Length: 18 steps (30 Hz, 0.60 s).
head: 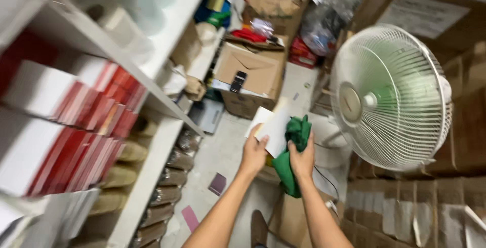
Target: The person wipes the covers of several notebooks one at a time using a green cloth while they are on a shelf and a stool, then rolls up the cloth.
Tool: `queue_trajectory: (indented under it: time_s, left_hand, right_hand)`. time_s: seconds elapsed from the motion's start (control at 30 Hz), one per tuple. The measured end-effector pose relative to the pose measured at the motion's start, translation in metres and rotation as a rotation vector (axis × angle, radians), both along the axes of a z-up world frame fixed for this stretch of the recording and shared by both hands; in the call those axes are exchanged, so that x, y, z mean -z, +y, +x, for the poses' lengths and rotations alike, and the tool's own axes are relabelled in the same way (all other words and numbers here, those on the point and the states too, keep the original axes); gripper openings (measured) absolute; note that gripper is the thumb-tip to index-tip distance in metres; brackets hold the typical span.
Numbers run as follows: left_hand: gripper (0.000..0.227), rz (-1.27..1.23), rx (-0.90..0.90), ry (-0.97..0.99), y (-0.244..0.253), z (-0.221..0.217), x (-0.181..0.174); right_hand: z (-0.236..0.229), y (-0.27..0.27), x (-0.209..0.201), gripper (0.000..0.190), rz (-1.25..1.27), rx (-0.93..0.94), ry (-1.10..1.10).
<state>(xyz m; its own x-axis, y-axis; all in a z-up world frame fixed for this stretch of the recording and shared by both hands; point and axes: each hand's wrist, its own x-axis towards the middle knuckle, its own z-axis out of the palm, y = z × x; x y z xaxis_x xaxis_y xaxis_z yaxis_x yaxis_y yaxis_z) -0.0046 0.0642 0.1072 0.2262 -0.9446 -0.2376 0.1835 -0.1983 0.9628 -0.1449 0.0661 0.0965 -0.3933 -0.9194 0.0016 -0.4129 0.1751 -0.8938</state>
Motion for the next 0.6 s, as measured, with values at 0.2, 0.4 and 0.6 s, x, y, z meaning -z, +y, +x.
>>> queue_trajectory:
  time_s: [0.2,0.4,0.6]
  left_hand:
    - [0.033,-0.196,-0.015,-0.207,0.019,0.065,-0.088]
    - [0.032,-0.364,-0.047,-0.363,0.062,0.149,-0.187]
    - [0.025,-0.472,-0.373,-0.867,0.08,0.25,-0.239]
  right_hand:
    - [0.105,0.024,-0.12,0.064,-0.347,-0.118,-0.014]
    - [0.182,-0.018,-0.161,0.055,-0.675,-0.04,0.063]
    - [0.284,0.052,-0.173,0.049,-0.67,-0.397,-0.195]
